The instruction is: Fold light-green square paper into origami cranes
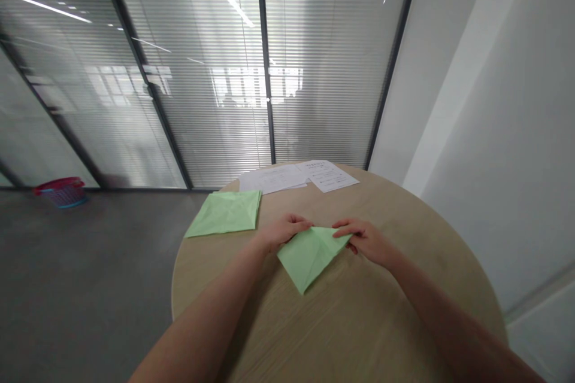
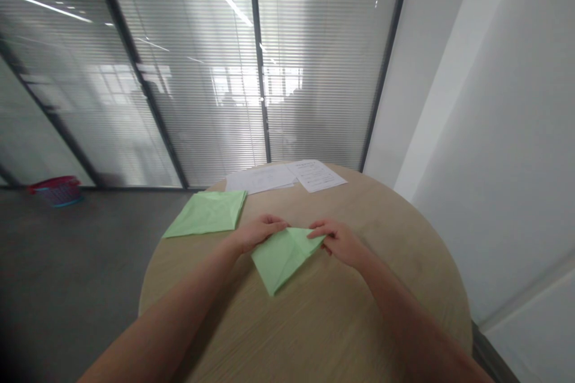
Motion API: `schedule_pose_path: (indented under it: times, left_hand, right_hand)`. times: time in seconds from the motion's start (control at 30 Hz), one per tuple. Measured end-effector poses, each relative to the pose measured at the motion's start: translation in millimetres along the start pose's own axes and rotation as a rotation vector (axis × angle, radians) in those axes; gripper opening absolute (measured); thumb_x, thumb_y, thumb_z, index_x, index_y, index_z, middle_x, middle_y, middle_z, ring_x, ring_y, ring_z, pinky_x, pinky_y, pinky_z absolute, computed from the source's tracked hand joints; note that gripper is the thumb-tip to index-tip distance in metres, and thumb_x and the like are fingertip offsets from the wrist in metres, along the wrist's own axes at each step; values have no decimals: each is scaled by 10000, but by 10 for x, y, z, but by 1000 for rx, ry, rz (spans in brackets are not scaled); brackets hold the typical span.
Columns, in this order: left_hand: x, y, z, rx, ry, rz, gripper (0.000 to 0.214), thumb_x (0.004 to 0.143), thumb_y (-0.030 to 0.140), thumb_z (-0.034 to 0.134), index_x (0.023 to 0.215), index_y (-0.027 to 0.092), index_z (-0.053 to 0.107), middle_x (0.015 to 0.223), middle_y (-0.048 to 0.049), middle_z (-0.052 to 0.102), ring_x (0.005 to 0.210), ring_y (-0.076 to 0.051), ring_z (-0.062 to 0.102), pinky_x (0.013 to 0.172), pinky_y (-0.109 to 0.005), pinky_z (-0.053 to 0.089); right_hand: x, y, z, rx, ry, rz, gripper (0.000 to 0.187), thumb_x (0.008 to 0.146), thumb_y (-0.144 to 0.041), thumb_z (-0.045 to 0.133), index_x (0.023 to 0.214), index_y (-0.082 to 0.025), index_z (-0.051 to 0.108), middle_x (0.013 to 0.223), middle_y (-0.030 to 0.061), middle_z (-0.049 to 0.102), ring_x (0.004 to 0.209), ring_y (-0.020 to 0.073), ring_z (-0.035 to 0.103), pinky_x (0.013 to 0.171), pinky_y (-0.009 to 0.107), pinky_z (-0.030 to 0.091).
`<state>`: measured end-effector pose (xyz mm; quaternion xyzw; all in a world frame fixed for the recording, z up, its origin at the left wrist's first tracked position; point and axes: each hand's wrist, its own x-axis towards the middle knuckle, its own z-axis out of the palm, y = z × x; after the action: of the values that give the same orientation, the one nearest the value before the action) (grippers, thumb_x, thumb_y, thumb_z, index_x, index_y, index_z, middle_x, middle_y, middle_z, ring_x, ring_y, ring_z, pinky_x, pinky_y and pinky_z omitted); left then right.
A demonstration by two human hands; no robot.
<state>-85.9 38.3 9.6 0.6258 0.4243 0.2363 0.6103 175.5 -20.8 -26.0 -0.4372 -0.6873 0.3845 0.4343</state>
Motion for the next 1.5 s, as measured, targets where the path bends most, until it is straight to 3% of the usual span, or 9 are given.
schedule_pose_path:
  times: [0.2, 0.33, 0.47, 0.57, 0.67, 0.73, 0.83, 1.07, 1.5]
  left_hand:
    - [17, -35, 13, 22, -6, -27, 337, 695, 451, 818, 741, 137, 707, 593, 4, 619, 479, -114, 506, 476, -248, 359]
    - [20, -26, 21, 16, 57, 0, 331, 713, 460, 793, 740, 144, 696, 613, 3, 624, 496, -117, 521, 489, -250, 374]
    - [8, -15, 39, 83, 82, 31, 338, 722, 473, 773, 718, 147, 685, 604, 7, 603, 489, -115, 496, 485, -252, 346]
    - [-1, -12, 61, 144, 39, 55, 340, 731, 478, 751, 678, 153, 668, 572, 19, 563, 478, -110, 457, 482, -253, 303]
    - [-11, 0, 83, 202, -2, 80, 330, 747, 471, 722, 665, 157, 659, 569, 25, 543, 487, -107, 432, 495, -254, 285]
    - [-17, 15, 90, 230, -19, 101, 328, 753, 471, 710, 663, 160, 652, 575, 28, 535, 498, -108, 426, 504, -253, 283]
    - [-16, 30, 82, 268, -35, 129, 346, 759, 485, 693, 650, 162, 637, 590, 23, 531, 517, -112, 426, 511, -254, 276]
    - [42, -5, -24, 304, 20, 120, 369, 756, 521, 686, 667, 165, 657, 582, 21, 519, 531, -124, 424, 511, -259, 269]
    - [90, -48, -59, 242, 117, 128, 333, 786, 485, 693, 746, 157, 731, 643, -10, 628, 581, -152, 522, 557, -264, 359]
  right_hand:
    - [7, -3, -43, -67, -13, -60, 360, 748, -163, 529, 940, -246, 822, 1173, 69, 707, 643, 116, 600, 576, 259, 509]
    - [49, 44, -103, -156, 101, -32, 437, 724, -145, 510, 1030, -250, 803, 1091, 57, 765, 912, 209, 684, 852, 370, 551]
    - [75, 38, -118, -105, 217, 47, 402, 822, -241, 508, 1127, -223, 769, 1136, 87, 771, 1058, 250, 695, 952, 416, 527]
    - [57, -18, -91, -160, 203, 61, 389, 898, -425, 553, 1144, -205, 758, 1138, 115, 769, 1055, 279, 699, 927, 422, 528]
    - [26, -55, -58, -224, 66, 71, 374, 902, -499, 588, 1049, -210, 776, 1075, 99, 781, 980, 265, 705, 863, 378, 524]
    - [9, -49, -46, -244, -23, 124, 345, 897, -502, 601, 912, -201, 770, 908, 75, 776, 823, 221, 695, 746, 321, 509]
    - [-2, -9, -46, -177, -62, 289, 364, 873, -529, 620, 797, -184, 708, 628, 17, 657, 543, 139, 566, 526, 251, 395]
    - [11, 10, -99, -23, 0, 369, 371, 787, -532, 705, 737, -167, 660, 571, -1, 619, 459, 87, 475, 444, 211, 319]
    - [26, -23, -134, 243, 189, 336, 382, 682, -514, 839, 783, -171, 703, 707, 55, 723, 633, 165, 677, 550, 255, 510]
